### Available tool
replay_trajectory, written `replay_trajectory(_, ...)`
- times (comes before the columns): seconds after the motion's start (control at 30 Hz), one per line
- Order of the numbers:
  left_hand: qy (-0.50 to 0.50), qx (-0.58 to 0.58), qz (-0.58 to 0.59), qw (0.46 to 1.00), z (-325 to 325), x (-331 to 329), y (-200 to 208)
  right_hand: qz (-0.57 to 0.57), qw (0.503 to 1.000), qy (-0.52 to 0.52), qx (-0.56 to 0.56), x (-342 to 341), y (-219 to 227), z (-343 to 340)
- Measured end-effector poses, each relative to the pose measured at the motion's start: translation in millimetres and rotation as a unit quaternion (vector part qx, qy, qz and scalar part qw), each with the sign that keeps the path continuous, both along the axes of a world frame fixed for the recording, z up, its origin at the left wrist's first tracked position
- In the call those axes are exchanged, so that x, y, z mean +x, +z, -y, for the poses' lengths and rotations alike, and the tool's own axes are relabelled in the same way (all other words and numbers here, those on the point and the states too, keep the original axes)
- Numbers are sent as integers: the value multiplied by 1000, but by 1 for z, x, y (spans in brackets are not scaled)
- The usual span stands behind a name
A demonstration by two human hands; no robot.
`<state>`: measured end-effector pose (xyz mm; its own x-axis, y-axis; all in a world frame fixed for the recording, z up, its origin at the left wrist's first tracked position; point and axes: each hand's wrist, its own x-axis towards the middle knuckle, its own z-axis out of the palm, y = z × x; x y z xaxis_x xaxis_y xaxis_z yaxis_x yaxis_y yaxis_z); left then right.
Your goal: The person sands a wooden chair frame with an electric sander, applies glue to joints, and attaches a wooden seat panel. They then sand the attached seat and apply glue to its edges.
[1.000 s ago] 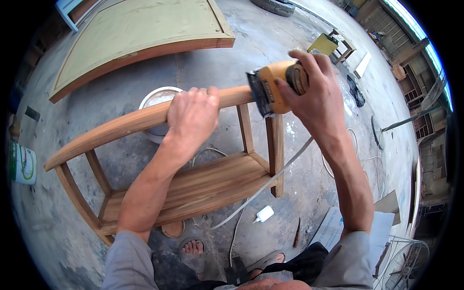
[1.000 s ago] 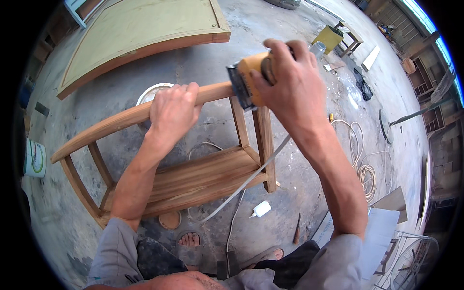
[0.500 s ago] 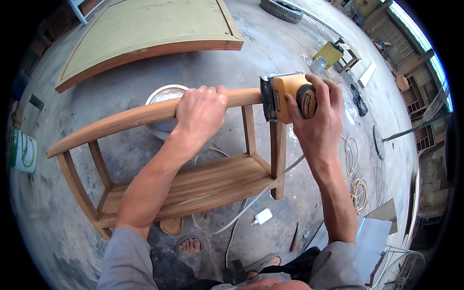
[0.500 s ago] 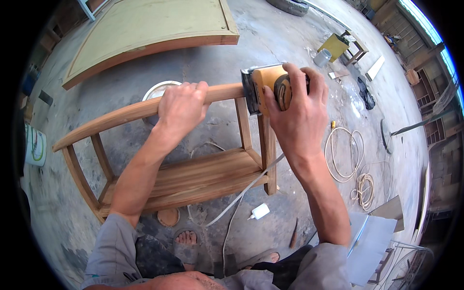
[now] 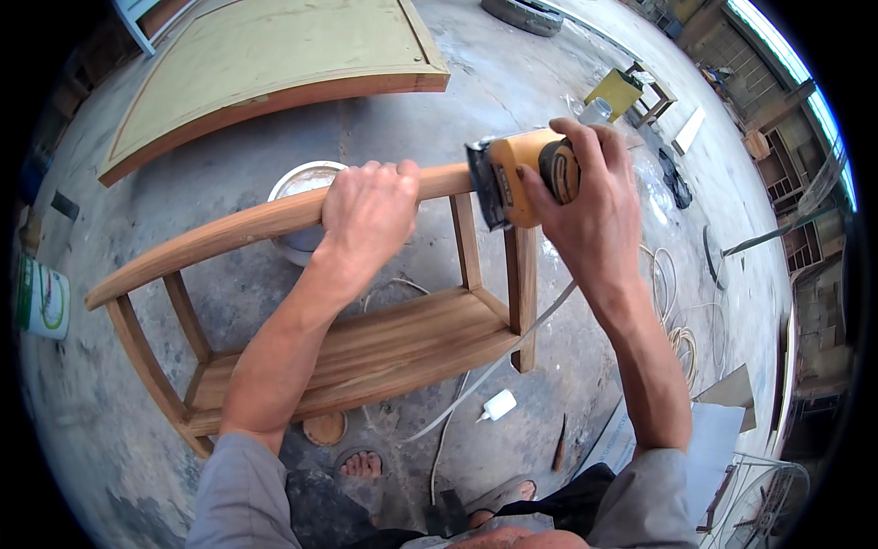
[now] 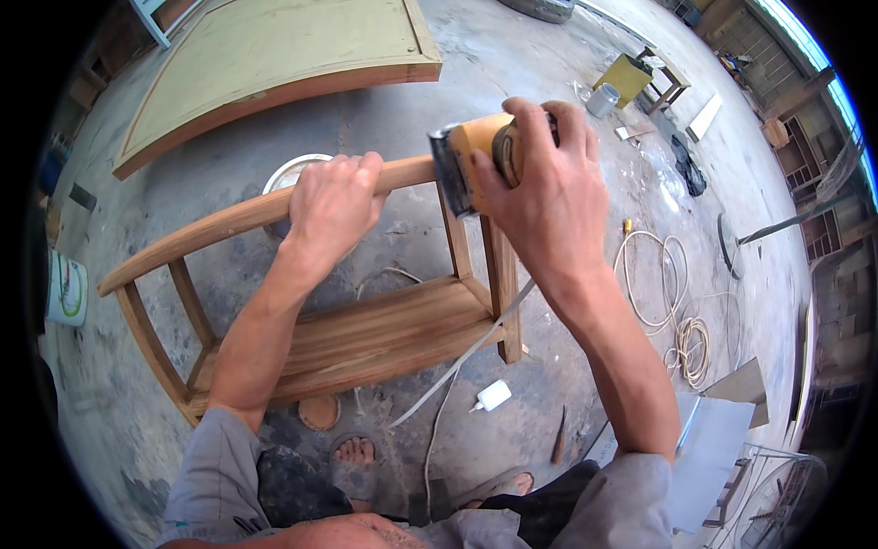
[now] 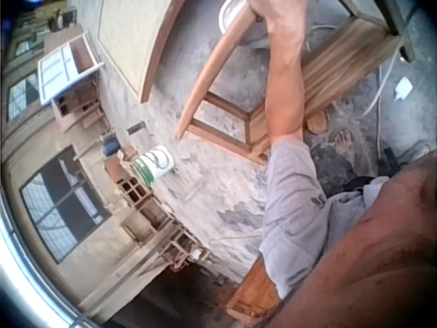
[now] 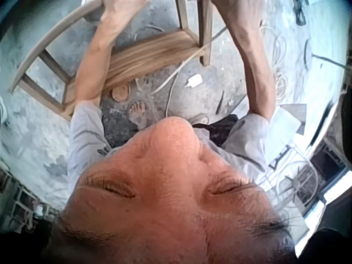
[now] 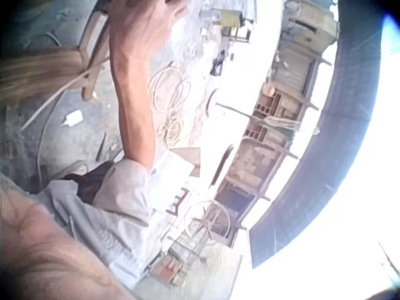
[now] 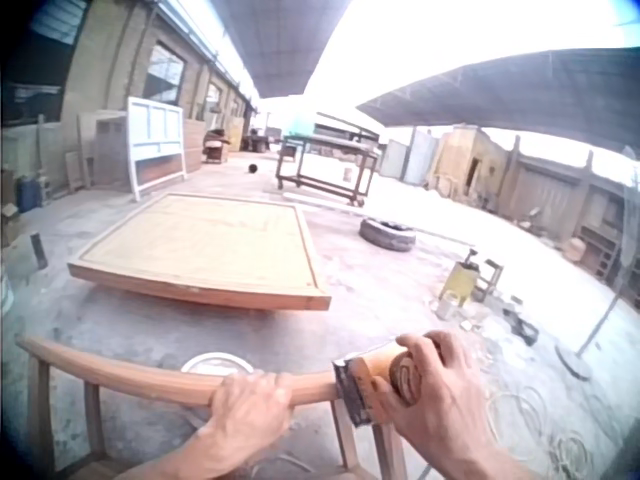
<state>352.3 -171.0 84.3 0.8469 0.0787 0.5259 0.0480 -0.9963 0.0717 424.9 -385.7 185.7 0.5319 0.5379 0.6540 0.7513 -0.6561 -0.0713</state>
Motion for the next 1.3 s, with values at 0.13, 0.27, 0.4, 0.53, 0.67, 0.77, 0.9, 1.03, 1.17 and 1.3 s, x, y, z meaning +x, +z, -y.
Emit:
replay_trajectory(0.13,-14,-17,-36,999,0,2,5,-23,998,-47,34,11,-2,9)
replay_trajectory(0.27,-47,-65,-162,983,-8,-7,29,-129,983,-32,130,-24,-19,5)
replay_trajectory(0.4,-107,-119,-304,939,-43,-18,61,-137,958,-10,253,-57,-49,-1)
replay_trajectory(0.53,-120,-116,-298,940,-69,-35,51,-208,885,-8,417,-103,-98,-29)
replay_trajectory(0.67,-76,-118,-259,956,-62,-34,39,-246,826,-13,507,-115,-130,-43)
replay_trajectory(0.77,-61,-109,-258,958,-56,-34,40,-314,732,0,604,-107,-134,-44)
replay_trajectory(0.9,-50,-81,-254,963,-50,-37,48,-431,570,44,698,-102,-123,-36)
replay_trajectory(1.03,-57,-73,-250,964,-41,-37,51,-398,605,26,689,-105,-131,-43)
replay_trajectory(1.17,-52,-72,-256,962,-51,-37,47,-313,741,10,594,-122,-124,-52)
replay_trajectory(1.3,-62,-70,-251,964,-52,-36,46,-257,756,-21,602,-107,-117,-47)
